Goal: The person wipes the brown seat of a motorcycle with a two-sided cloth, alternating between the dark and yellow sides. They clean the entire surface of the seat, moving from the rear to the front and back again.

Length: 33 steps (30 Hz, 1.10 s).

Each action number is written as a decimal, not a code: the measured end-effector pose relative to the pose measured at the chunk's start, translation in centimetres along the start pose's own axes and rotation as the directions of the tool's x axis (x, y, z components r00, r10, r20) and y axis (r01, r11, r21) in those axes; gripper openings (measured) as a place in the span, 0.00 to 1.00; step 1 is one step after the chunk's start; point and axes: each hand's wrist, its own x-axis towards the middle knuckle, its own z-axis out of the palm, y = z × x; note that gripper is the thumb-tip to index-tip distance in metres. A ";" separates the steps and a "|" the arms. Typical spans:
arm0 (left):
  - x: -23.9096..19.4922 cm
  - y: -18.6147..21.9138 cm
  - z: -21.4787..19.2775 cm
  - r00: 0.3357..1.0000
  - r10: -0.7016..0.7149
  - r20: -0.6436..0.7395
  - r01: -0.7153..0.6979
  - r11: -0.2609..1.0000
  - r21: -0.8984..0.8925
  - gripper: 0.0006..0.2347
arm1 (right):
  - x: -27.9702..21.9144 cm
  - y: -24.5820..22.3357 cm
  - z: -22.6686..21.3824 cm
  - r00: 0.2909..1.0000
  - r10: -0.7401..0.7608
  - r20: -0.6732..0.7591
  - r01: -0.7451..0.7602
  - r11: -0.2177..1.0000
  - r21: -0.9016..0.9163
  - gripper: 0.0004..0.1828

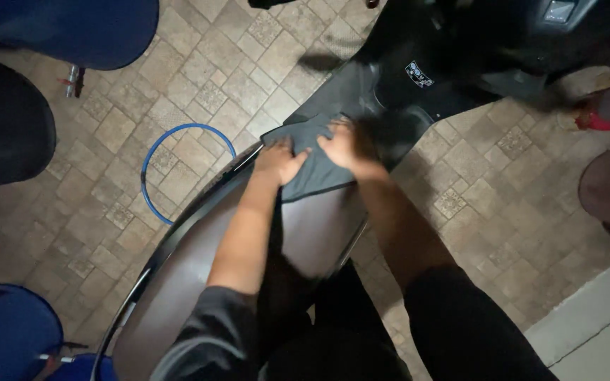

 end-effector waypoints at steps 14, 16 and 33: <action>-3.1 6.9 1.5 0.769 0.491 -0.409 -0.450 0.871 0.199 0.42 | -18.3 8.0 9.2 0.859 0.114 -0.499 -0.116 0.993 0.027 0.25; -6.7 6.0 1.8 0.742 0.557 -0.373 -0.476 0.830 0.291 0.43 | -21.6 5.3 9.0 0.882 0.097 -0.461 -0.232 0.941 -0.245 0.24; -39.3 -15.8 12.7 0.884 0.420 -0.207 -0.267 0.815 0.514 0.43 | -39.4 -30.0 -5.7 0.998 -0.062 -0.004 0.061 0.993 -0.099 0.50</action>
